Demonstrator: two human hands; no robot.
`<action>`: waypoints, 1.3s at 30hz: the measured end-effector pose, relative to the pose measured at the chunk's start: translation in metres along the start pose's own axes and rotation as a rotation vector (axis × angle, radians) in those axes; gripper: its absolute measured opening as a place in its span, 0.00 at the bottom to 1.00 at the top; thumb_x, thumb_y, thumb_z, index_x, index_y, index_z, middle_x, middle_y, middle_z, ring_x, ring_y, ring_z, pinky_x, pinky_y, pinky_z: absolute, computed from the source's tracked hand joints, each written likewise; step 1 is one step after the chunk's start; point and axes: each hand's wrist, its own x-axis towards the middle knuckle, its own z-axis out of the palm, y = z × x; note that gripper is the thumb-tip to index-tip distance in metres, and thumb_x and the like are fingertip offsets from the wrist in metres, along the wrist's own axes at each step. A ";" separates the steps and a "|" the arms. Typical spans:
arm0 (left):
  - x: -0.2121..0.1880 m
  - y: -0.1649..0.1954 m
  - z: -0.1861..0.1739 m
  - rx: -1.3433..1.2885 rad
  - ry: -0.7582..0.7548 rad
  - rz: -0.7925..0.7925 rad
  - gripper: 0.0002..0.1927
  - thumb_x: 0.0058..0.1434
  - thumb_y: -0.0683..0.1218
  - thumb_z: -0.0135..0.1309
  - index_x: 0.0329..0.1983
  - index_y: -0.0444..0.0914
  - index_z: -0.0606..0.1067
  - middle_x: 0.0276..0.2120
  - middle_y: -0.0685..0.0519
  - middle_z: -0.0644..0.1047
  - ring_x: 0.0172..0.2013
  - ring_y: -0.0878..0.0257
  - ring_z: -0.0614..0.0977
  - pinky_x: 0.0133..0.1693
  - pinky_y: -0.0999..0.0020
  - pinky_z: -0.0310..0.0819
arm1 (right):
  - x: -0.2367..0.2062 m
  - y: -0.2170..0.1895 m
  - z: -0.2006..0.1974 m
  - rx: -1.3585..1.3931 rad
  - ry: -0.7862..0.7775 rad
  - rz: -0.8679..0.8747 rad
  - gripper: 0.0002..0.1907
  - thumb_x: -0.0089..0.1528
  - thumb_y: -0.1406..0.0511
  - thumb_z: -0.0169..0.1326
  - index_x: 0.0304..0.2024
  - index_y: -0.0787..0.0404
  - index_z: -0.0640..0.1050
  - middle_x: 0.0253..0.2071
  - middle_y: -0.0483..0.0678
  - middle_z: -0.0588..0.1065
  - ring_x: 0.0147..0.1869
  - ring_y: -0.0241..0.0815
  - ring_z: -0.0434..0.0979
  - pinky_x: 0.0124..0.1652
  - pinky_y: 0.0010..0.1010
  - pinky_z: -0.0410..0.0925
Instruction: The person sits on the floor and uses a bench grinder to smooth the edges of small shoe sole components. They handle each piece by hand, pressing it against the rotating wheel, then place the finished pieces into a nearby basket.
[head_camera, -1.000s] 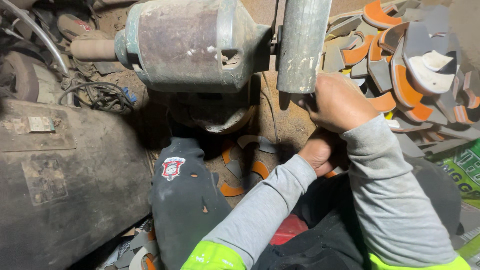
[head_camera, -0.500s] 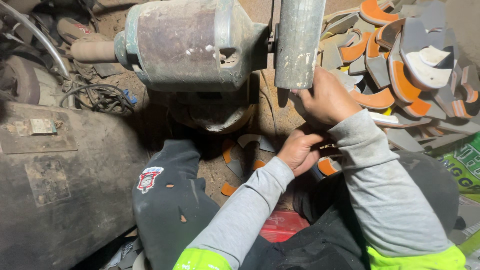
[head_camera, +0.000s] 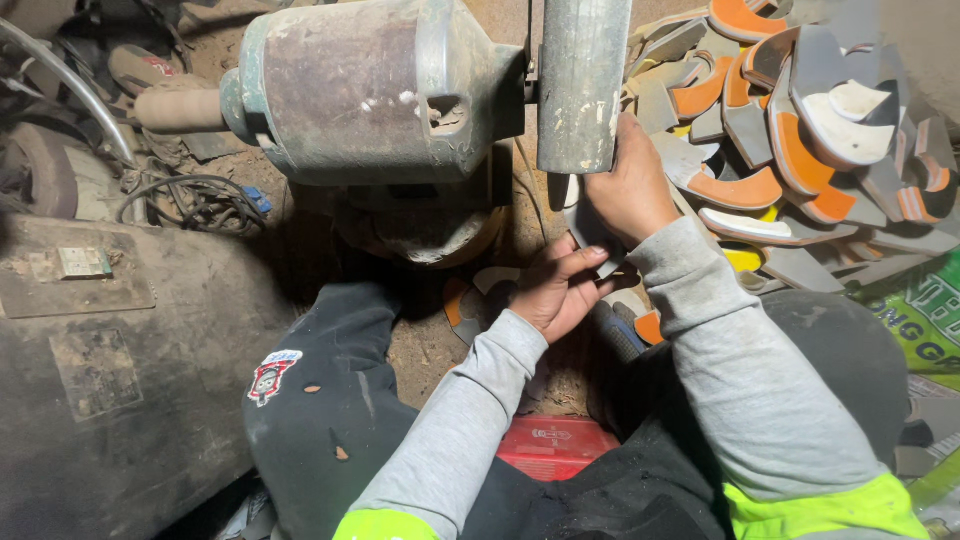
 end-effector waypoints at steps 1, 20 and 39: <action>0.000 0.003 0.002 0.012 0.008 0.003 0.18 0.65 0.37 0.54 0.56 0.32 0.66 0.51 0.43 0.75 0.55 0.52 0.78 0.60 0.49 0.74 | 0.001 0.000 0.001 -0.007 0.014 -0.013 0.17 0.62 0.70 0.54 0.53 0.69 0.75 0.47 0.65 0.78 0.54 0.62 0.78 0.54 0.43 0.69; 0.014 0.016 -0.004 0.100 0.031 0.066 0.16 0.67 0.39 0.57 0.54 0.32 0.68 0.48 0.46 0.73 0.50 0.55 0.77 0.56 0.53 0.76 | 0.019 0.009 0.006 0.139 0.030 0.032 0.17 0.62 0.64 0.64 0.48 0.68 0.77 0.43 0.58 0.80 0.48 0.49 0.82 0.48 0.36 0.72; 0.003 -0.023 0.012 -0.039 0.034 0.065 0.13 0.68 0.39 0.54 0.55 0.36 0.72 0.49 0.49 0.78 0.51 0.60 0.80 0.59 0.58 0.76 | 0.014 -0.002 -0.012 0.035 -0.166 0.029 0.20 0.62 0.66 0.58 0.54 0.71 0.74 0.46 0.60 0.80 0.51 0.52 0.82 0.52 0.38 0.72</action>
